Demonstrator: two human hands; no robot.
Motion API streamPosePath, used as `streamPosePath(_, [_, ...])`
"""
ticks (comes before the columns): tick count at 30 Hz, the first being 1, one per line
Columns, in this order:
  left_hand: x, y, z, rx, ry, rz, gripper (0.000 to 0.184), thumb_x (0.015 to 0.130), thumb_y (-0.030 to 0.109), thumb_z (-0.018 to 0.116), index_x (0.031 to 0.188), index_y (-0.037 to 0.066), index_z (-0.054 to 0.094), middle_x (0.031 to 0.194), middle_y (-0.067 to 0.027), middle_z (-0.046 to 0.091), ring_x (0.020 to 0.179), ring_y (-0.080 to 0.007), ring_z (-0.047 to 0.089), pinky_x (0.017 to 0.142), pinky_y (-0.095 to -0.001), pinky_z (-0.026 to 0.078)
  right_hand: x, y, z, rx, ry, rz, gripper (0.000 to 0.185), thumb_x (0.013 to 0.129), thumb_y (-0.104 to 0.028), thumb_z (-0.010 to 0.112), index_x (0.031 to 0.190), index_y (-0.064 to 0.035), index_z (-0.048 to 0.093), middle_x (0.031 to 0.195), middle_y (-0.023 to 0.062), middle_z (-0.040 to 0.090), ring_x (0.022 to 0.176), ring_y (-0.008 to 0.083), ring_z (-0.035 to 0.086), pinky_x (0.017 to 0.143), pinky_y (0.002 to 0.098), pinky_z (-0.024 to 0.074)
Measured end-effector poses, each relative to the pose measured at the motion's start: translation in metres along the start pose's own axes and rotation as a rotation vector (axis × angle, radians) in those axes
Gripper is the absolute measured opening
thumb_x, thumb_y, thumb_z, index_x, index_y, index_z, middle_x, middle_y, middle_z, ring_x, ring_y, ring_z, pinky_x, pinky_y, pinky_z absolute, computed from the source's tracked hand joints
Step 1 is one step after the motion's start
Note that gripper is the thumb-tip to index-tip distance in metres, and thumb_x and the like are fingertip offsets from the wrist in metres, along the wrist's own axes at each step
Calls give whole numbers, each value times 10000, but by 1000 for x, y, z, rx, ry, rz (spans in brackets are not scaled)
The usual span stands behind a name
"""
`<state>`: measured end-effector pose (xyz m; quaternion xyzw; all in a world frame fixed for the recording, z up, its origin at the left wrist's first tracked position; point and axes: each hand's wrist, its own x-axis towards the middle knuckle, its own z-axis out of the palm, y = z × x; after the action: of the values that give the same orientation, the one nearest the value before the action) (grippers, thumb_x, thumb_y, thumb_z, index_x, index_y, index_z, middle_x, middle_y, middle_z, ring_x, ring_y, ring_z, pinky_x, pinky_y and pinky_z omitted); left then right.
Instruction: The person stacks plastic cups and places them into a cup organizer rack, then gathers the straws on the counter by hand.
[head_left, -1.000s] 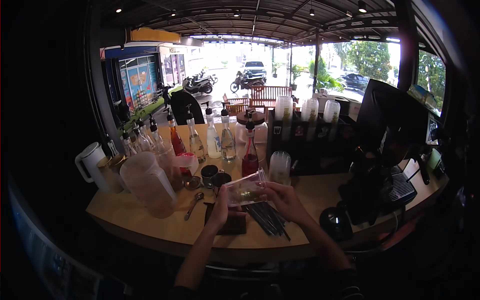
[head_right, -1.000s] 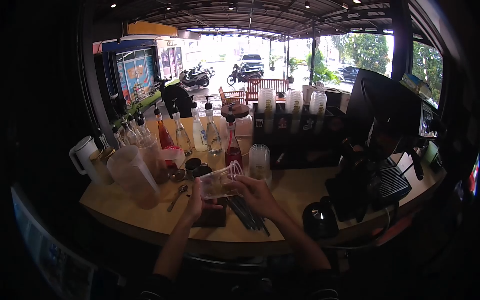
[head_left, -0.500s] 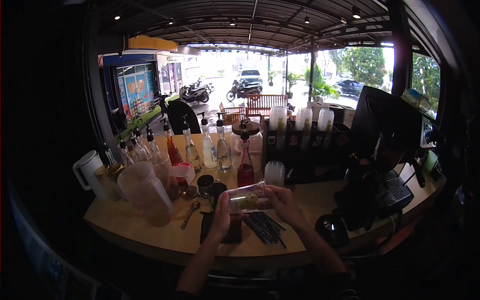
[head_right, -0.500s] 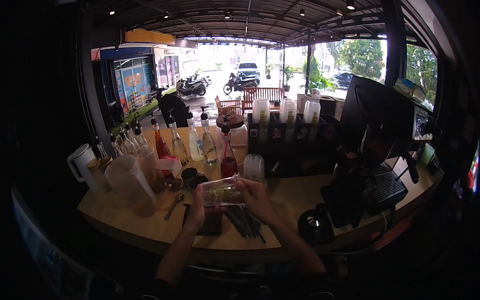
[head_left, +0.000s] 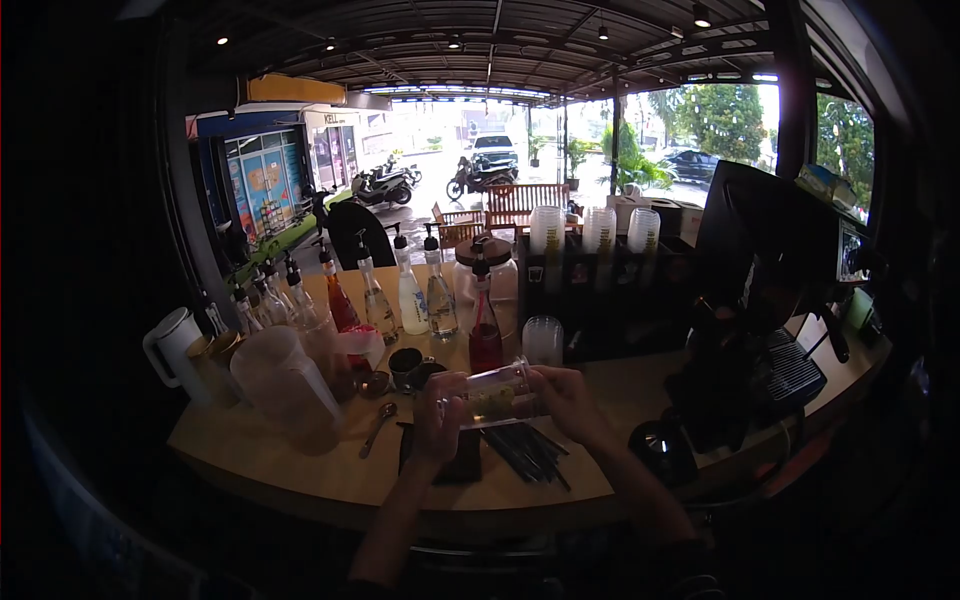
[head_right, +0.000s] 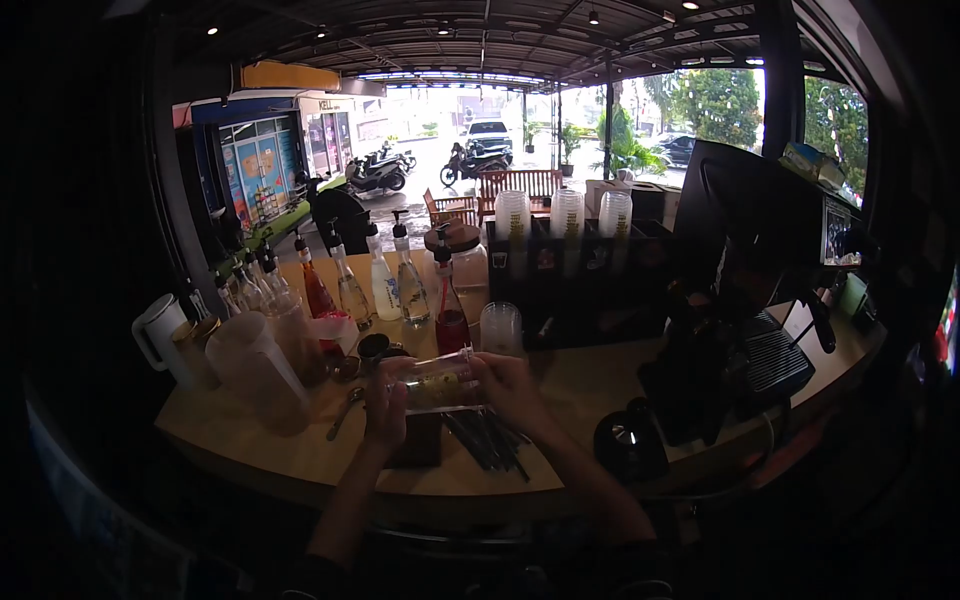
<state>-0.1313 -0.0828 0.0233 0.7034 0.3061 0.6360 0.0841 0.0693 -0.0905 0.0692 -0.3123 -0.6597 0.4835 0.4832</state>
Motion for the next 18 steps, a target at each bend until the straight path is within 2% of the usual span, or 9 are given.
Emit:
streamPosePath(1, [0,0,0,1,2,-4,410,911,379,407,1081,22,518,961,-110,586,885,-212,579,802,-329,427,-1,1,2,0,-3,3,344,963,-213,413,1139,58,531,970,138,627,784,203,645,707,292,542])
streamPosePath(3, [0,1,3,-73,51,-197,374,916,332,393,1032,16,556,930,-109,601,884,-194,577,768,-309,436,-3,4,8,34,-6,-53,345,963,-213,410,1138,62,525,973,145,624,790,212,647,713,291,541])
streamPosePath(7, [-4,-4,7,-134,80,-251,376,915,329,396,1014,9,566,907,-108,611,873,-186,575,754,-308,435,-5,5,10,30,-2,-49,347,965,-209,403,1149,63,515,974,151,623,795,222,650,715,294,541])
streamPosePath(9, [-5,-6,7,-126,66,-276,365,916,320,400,1011,10,566,916,-108,609,866,-181,574,746,-300,433,-4,3,10,55,6,-20,308,970,-183,386,1095,58,532,942,98,613,801,182,647,691,267,537])
streamPosePath(18, [-2,-3,8,-191,60,-338,343,926,299,399,1001,9,565,896,-90,607,851,-149,568,746,-276,432,-4,0,10,110,-17,-70,321,973,-187,372,1090,68,527,979,108,597,827,197,640,720,278,546])
